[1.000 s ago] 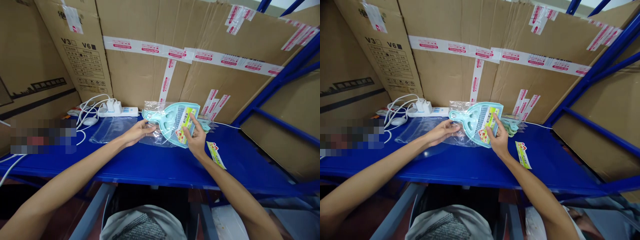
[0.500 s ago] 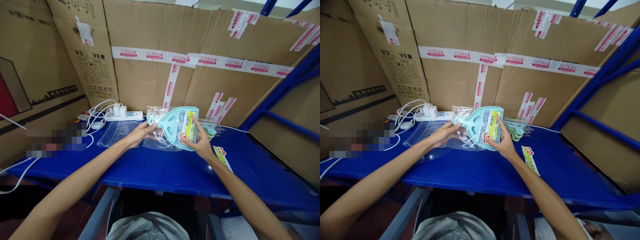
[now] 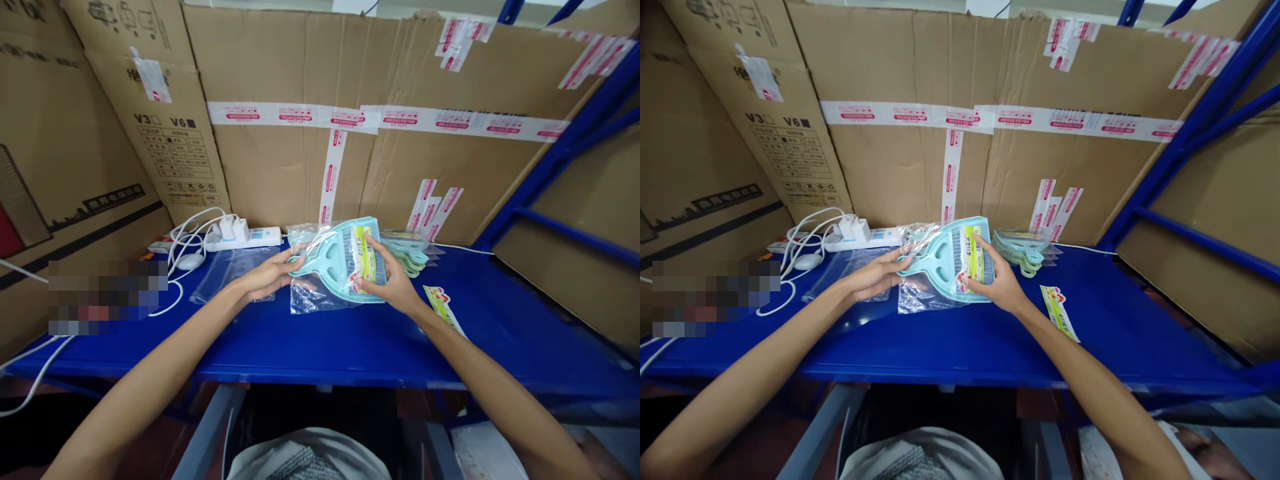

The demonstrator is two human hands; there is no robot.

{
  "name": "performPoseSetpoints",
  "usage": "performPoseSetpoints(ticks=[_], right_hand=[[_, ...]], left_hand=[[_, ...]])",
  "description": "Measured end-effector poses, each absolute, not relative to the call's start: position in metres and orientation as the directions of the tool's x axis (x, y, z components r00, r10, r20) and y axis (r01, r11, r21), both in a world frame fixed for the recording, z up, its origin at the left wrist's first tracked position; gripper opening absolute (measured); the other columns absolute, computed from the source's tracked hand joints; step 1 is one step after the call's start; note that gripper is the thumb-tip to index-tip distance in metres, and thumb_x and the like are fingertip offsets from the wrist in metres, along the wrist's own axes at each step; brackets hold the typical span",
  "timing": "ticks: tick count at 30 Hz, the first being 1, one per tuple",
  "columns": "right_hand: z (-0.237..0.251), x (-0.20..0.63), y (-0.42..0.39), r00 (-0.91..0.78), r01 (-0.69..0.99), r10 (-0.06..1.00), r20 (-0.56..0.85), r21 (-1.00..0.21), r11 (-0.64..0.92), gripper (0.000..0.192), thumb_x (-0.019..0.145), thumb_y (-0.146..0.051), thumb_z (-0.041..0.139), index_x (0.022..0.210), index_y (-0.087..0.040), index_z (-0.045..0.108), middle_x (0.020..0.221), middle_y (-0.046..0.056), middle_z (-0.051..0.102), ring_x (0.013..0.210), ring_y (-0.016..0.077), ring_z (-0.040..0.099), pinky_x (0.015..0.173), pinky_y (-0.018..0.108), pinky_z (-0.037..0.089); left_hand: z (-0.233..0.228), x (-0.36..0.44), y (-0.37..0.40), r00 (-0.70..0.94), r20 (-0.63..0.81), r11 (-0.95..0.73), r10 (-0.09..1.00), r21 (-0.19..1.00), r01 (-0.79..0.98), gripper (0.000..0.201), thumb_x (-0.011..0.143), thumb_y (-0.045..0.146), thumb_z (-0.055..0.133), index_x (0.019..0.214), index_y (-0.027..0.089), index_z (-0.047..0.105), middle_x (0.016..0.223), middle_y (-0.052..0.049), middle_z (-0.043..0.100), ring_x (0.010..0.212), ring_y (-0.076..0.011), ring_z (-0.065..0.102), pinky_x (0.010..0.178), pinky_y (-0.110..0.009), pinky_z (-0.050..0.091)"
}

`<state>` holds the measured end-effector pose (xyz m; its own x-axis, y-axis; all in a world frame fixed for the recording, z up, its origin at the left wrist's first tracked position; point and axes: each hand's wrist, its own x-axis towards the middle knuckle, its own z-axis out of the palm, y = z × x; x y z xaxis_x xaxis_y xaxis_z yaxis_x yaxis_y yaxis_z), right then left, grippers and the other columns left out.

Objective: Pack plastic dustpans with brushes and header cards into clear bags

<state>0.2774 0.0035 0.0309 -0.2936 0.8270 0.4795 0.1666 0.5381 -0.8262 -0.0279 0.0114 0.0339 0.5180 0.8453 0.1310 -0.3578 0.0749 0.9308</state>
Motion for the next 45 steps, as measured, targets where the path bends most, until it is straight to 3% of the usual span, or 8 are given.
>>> performPoseSetpoints(ticks=[9, 12, 15, 18, 23, 31, 37, 45], right_hand=[[0.032, 0.288, 0.016, -0.343, 0.09, 0.832, 0.436, -0.867, 0.491, 0.093, 0.077, -0.04, 0.094, 0.16, -0.035, 0.052, 0.169, 0.003, 0.046, 0.159, 0.0315, 0.037, 0.132, 0.053, 0.029], [0.03, 0.292, 0.022, -0.313, 0.02, 0.863, 0.397, -0.906, 0.424, 0.097, 0.081, -0.042, 0.09, 0.165, -0.041, 0.041, 0.163, 0.003, 0.053, 0.15, 0.0279, 0.051, 0.124, 0.049, 0.045], [0.03, 0.295, 0.028, -0.118, -0.003, 0.928, 0.354, -0.934, 0.356, 0.098, 0.085, -0.046, 0.086, 0.168, -0.041, 0.034, 0.143, 0.003, 0.07, 0.129, 0.0235, 0.068, 0.114, 0.044, 0.054], [0.034, 0.294, 0.03, -0.007, -0.08, 0.971, 0.239, -0.968, 0.237, 0.082, 0.088, -0.052, 0.08, 0.162, -0.038, 0.046, 0.126, 0.003, 0.078, 0.118, 0.0254, 0.074, 0.11, 0.045, 0.058], [0.041, 0.293, 0.027, -0.281, -0.197, 0.959, 0.038, -0.98, -0.019, 0.052, 0.096, -0.066, 0.062, 0.131, -0.029, 0.073, 0.118, 0.007, 0.082, 0.113, 0.034, 0.077, 0.095, 0.051, 0.066], [0.041, 0.311, 0.038, -0.129, -0.173, 0.99, 0.063, -0.984, 0.04, 0.041, 0.084, -0.039, 0.085, 0.12, -0.023, 0.074, 0.087, 0.005, 0.081, 0.068, 0.0218, 0.076, 0.053, 0.03, 0.062], [0.053, 0.32, 0.038, -0.063, -0.147, 0.997, 0.052, -0.988, 0.042, 0.035, 0.083, -0.027, 0.081, 0.116, -0.02, 0.075, 0.095, 0.009, 0.082, 0.07, 0.0194, 0.076, 0.052, 0.027, 0.061], [0.047, 0.313, 0.034, -0.099, -0.024, 0.993, -0.066, -0.997, -0.069, 0.047, 0.085, -0.062, 0.079, 0.114, -0.025, 0.074, 0.099, 0.009, 0.082, 0.082, 0.0259, 0.078, 0.063, 0.034, 0.065]], left_hand=[[0.035, -0.025, 0.019, 0.441, 0.12, 0.103, 0.89, 0.888, -0.449, 0.038, 0.096, 0.013, 0.07, 0.134, 0.014, 0.07, 0.103, -0.01, 0.076, 0.102, -0.0283, 0.079, 0.097, -0.049, 0.066], [0.03, -0.024, 0.022, 0.407, 0.097, 0.104, 0.908, 0.89, -0.444, 0.042, 0.09, 0.005, 0.07, 0.131, 0.014, 0.072, 0.094, -0.007, 0.075, 0.099, -0.0263, 0.08, 0.099, -0.047, 0.066], [0.026, -0.021, 0.023, 0.399, 0.087, 0.107, 0.913, 0.892, -0.44, 0.04, 0.088, 0.002, 0.069, 0.126, 0.013, 0.075, 0.097, -0.008, 0.076, 0.098, -0.0252, 0.08, 0.097, -0.043, 0.067], [0.023, -0.015, 0.021, 0.431, 0.091, 0.122, 0.898, 0.889, -0.441, 0.037, 0.089, 0.003, 0.069, 0.124, 0.013, 0.075, 0.103, -0.011, 0.077, 0.1, -0.0268, 0.08, 0.096, -0.041, 0.067], [0.018, -0.006, 0.019, 0.445, 0.072, 0.154, 0.893, 0.88, -0.45, 0.037, 0.092, 0.006, 0.071, 0.128, 0.01, 0.072, 0.108, -0.013, 0.077, 0.1, -0.0281, 0.081, 0.098, -0.042, 0.066], [0.013, -0.012, 0.027, 0.464, 0.011, 0.203, 0.886, 0.889, -0.409, 0.025, 0.096, 0.016, 0.07, 0.119, 0.008, 0.071, 0.106, -0.019, 0.079, 0.1, -0.0338, 0.082, 0.096, -0.047, 0.065], [0.018, -0.014, 0.026, 0.41, 0.043, 0.186, 0.911, 0.845, -0.501, 0.02, 0.095, 0.014, 0.068, 0.114, 0.01, 0.073, 0.102, -0.014, 0.078, 0.099, -0.0367, 0.082, 0.099, -0.053, 0.064], [0.011, -0.013, 0.026, 0.397, 0.054, 0.199, 0.916, 0.799, -0.568, 0.02, 0.096, 0.012, 0.067, 0.116, 0.009, 0.073, 0.114, -0.015, 0.077, 0.102, -0.0367, 0.081, 0.099, -0.052, 0.065]])
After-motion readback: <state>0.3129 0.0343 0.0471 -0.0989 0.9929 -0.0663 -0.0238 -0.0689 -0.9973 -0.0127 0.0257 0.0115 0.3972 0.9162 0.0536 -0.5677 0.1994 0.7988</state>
